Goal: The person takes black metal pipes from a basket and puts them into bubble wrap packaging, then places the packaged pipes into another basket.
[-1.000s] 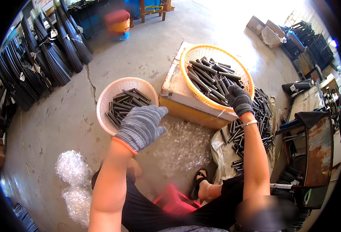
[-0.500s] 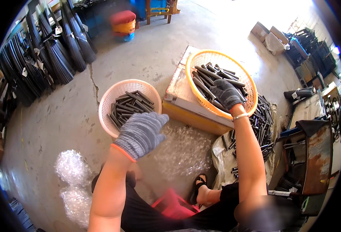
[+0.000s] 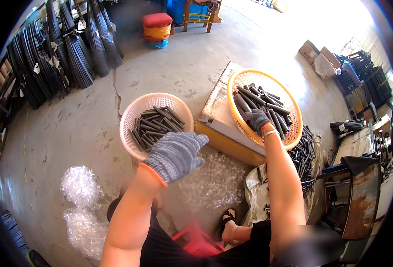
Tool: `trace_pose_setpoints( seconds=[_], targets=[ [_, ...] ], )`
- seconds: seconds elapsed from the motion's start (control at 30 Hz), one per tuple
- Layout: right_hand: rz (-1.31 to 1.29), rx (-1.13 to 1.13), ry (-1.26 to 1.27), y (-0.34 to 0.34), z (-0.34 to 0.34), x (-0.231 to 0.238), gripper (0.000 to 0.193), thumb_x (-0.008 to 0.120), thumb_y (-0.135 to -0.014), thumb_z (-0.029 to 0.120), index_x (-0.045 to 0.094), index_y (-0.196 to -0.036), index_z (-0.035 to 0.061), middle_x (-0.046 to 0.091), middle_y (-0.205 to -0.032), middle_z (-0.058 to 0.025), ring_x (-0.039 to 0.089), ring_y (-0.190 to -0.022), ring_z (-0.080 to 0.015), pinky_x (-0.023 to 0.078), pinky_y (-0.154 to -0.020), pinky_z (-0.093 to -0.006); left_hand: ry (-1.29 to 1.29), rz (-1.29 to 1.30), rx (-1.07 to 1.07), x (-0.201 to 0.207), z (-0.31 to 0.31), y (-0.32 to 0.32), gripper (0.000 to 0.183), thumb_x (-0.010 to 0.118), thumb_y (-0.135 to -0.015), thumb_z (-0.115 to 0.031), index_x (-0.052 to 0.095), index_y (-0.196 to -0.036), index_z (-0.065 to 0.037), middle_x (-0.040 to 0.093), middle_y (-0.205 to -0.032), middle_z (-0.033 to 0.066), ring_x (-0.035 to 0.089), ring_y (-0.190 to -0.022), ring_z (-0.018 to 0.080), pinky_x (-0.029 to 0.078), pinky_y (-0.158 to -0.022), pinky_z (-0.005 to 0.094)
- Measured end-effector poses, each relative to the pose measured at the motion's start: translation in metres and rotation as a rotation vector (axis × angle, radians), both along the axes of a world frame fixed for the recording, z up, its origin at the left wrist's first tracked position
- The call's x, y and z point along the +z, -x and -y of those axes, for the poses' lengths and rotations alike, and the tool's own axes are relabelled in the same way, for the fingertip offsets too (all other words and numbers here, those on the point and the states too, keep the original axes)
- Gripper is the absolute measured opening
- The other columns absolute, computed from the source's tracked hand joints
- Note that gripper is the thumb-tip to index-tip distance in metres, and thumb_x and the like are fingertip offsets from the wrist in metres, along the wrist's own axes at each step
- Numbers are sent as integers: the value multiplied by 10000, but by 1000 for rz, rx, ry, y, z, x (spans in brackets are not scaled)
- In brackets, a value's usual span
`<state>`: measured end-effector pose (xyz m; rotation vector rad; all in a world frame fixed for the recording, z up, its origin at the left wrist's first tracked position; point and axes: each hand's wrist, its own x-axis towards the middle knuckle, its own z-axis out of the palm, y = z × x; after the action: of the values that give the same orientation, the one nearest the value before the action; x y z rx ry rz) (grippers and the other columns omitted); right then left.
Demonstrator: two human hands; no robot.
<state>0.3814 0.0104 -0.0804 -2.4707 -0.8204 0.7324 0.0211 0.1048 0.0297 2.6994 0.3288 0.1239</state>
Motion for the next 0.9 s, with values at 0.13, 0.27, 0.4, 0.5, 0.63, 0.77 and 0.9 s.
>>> trace_pose_setpoints(
  seconds=[0.13, 0.27, 0.4, 0.5, 0.63, 0.77, 0.9],
  targets=[
    [-671, -271, -594, 35, 30, 58, 137, 589, -891, 142, 585, -974, 32, 607, -804, -72, 607, -641, -197, 562, -590, -324, 25, 37, 23, -1, -2, 6, 507, 682, -776, -305, 552, -1182, -31, 623, -1063, 179, 594, -983, 328, 467, -867, 398],
    [-816, -112, -792, 70, 79, 100, 285, 601, -900, 185, 543, -1119, 12, 627, -897, -84, 608, -685, -140, 561, -639, -266, 145, 130, -17, -1, 7, -4, 489, 673, -793, -280, 545, -1187, -20, 622, -1066, 183, 597, -984, 331, 468, -874, 388],
    [-793, 122, -646, 143, 100, 137, 487, 670, -845, 307, 527, -1181, -16, 645, -912, -82, 539, -595, -65, 416, -493, -173, 632, 164, 54, 10, 21, -15, 418, 638, -859, -221, 534, -1196, 4, 644, -1042, 125, 618, -958, 229, 477, -872, 333],
    [-855, 181, -591, 174, 112, 137, 507, 673, -843, 289, 514, -1202, -31, 644, -915, -74, 543, -610, -78, 415, -511, -183, 1212, 430, 70, 1, 37, -31, 331, 617, -885, -137, 553, -1171, 17, 636, -1022, 67, 600, -948, 152, 492, -854, 295],
    [-781, 149, -550, 189, 112, 121, 334, 633, -879, 214, 562, -1129, 4, 594, -766, -15, 524, -604, -69, 405, -512, -195, 1666, 570, 201, 2, 50, -35, 273, 626, -872, -109, 579, -1123, -14, 635, -990, 59, 603, -930, 147, 506, -826, 273],
    [-514, 162, -522, 171, 113, 110, 262, 619, -890, 171, 567, -1118, 53, 582, -770, 17, 528, -637, -34, 426, -512, -199, 1265, 591, 401, 1, 43, -31, 226, 639, -864, -133, 596, -1052, -15, 646, -900, 57, 612, -865, 148, 502, -770, 301],
    [206, 366, -458, 147, 121, 97, 270, 673, -827, 171, 588, -1052, 48, 632, -774, -94, 611, -666, -243, 483, -594, -327, 546, 571, 338, 2, 42, -29, 218, 668, -822, -143, 614, -997, -25, 626, -808, 112, 609, -772, 209, 477, -715, 347]
  ],
)
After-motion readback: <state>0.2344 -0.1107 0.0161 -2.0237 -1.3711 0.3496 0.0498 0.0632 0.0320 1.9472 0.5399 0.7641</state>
